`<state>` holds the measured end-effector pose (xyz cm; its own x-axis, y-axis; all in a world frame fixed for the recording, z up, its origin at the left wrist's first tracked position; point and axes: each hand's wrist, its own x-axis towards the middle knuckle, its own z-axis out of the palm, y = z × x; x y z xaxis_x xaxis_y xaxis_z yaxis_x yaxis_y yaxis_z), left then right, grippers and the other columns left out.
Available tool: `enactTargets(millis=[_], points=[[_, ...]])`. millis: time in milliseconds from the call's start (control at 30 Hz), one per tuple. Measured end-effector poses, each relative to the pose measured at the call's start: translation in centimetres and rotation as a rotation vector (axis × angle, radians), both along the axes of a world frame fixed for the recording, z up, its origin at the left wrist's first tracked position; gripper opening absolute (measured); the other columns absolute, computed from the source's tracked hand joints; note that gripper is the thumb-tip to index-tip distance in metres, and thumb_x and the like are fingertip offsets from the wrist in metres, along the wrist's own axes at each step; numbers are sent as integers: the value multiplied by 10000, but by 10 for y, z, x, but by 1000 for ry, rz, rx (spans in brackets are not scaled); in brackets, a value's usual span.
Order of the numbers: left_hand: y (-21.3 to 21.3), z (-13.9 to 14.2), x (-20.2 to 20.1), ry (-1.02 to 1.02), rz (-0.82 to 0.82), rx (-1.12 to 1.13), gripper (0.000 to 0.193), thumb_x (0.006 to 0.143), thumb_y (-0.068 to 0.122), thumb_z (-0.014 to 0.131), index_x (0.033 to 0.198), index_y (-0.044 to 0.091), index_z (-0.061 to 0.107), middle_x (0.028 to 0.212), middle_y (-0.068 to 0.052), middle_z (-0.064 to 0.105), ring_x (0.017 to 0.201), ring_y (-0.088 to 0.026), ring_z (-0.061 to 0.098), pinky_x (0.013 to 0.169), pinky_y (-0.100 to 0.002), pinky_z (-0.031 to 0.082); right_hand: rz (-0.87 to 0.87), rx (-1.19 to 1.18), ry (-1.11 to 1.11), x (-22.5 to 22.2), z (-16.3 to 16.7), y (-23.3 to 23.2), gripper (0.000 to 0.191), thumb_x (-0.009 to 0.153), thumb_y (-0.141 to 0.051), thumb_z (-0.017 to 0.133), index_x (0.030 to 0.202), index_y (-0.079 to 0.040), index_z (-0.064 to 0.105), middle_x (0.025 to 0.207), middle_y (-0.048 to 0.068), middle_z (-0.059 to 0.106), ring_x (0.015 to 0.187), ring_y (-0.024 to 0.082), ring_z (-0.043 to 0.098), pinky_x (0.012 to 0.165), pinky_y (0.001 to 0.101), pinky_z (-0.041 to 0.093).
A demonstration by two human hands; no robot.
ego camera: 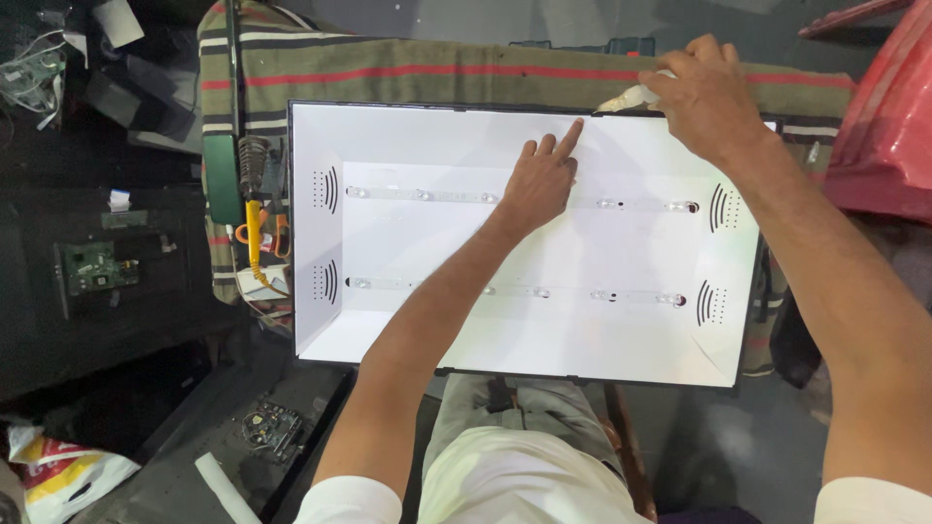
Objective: The person works on a disassembled LED light panel lying on a padded workbench. They apply liquid adhesive from a squeeze bottle along the panel edges, press and align the LED light strips inside the panel housing, and press the frame edges to secure the assembly.
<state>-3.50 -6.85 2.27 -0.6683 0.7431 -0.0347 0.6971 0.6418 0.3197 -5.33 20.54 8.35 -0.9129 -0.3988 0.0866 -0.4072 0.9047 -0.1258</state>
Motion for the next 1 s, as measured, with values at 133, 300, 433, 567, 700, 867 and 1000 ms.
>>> enactTargets(millis=[133, 300, 433, 567, 700, 867, 1000], points=[[6, 1, 2, -6, -3, 25, 142, 835, 157, 727, 889, 27, 748, 1614, -170, 368, 1077, -287, 547, 857, -428, 435, -15, 35, 26, 4, -2, 7, 298, 931, -106, 776, 1226, -150, 770, 1228, 20, 710, 1210, 279, 551, 1051, 441, 427], [11, 1, 3, -7, -16, -4, 128, 837, 147, 727, 885, 29, 745, 1621, -172, 360, 1087, -288, 550, 862, -426, 439, -35, 24, 29, 10, -6, 13, 318, 909, -127, 791, 1225, -149, 771, 1217, 27, 702, 1217, 277, 552, 1056, 448, 427], [16, -1, 3, -10, -26, 0, 160, 825, 159, 738, 902, 18, 741, 1607, -191, 361, 1092, -291, 553, 852, -434, 440, -57, 6, 20, 14, -8, 19, 313, 932, -132, 792, 1242, -153, 766, 1228, 26, 699, 1214, 281, 545, 1059, 452, 428], [17, -3, 3, 4, -31, 10, 170, 835, 167, 747, 909, 14, 738, 1603, -212, 359, 1094, -296, 556, 862, -439, 441, -77, -29, 14, 19, -12, 22, 346, 915, -130, 803, 1257, -147, 756, 1246, 22, 701, 1238, 291, 543, 1059, 459, 432], [14, -4, 4, 1, -34, 19, 145, 841, 157, 746, 901, 25, 738, 1610, -215, 357, 1104, -284, 562, 880, -432, 444, -122, -103, 2, 27, -18, 22, 387, 893, -133, 816, 1274, -131, 745, 1261, 36, 693, 1254, 319, 538, 1058, 468, 445], [14, -3, 2, 14, -38, -12, 160, 833, 177, 752, 894, 29, 739, 1609, -209, 352, 1104, -284, 557, 873, -437, 443, -148, -101, 22, 34, -21, 25, 370, 915, -121, 809, 1280, -126, 744, 1275, 49, 685, 1270, 334, 533, 1082, 469, 453], [15, -1, 2, 7, -44, -9, 170, 841, 186, 751, 922, 36, 741, 1610, -195, 351, 1100, -281, 553, 875, -437, 443, -151, -95, 43, 38, -20, 32, 357, 914, -149, 826, 1263, -128, 750, 1272, 52, 686, 1246, 327, 530, 1102, 468, 451]])
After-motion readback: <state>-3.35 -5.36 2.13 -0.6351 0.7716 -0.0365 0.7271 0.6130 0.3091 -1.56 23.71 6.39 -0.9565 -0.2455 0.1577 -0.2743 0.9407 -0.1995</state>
